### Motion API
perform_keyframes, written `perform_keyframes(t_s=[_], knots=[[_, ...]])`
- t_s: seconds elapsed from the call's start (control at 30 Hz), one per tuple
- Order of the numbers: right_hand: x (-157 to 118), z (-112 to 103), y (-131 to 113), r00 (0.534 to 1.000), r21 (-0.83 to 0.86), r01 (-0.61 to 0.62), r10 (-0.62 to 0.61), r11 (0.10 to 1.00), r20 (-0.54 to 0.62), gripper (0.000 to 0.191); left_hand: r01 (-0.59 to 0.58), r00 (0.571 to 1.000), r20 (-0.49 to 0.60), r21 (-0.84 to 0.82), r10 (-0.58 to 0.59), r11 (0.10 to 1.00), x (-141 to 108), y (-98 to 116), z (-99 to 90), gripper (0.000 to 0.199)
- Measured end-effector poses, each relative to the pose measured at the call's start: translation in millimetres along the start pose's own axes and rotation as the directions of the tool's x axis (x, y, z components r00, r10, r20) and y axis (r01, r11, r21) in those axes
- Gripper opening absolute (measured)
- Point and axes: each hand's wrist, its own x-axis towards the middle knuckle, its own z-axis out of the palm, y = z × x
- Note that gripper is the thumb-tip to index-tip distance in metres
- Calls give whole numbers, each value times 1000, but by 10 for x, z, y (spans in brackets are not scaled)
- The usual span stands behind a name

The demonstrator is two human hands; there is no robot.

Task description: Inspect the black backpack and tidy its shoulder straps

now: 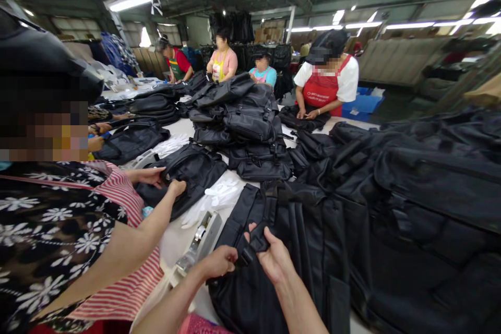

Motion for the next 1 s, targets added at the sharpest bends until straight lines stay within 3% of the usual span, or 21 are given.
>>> perform_keyframes(t_s=[0.23,0.37,0.53,0.7,0.87,1.0], knots=[[-144,-160,171,996,-199,85,-82,976,25,15,17,1000,24,-6,-17,1000,53,-59,2,26],[-240,-283,225,995,-245,79,-63,966,72,15,59,997,47,6,-59,998,43,-52,6,28],[-352,-417,268,990,-335,38,10,942,142,30,99,994,41,32,-100,995,33,-18,12,25],[-361,-563,296,980,-279,16,40,960,195,28,105,993,43,49,-108,993,30,0,-2,23],[-354,-653,373,987,-207,-59,88,977,133,21,101,994,42,61,-103,993,31,17,-17,24],[-360,-659,408,994,-193,-104,107,976,5,39,64,996,53,55,-67,996,30,9,-17,24]])
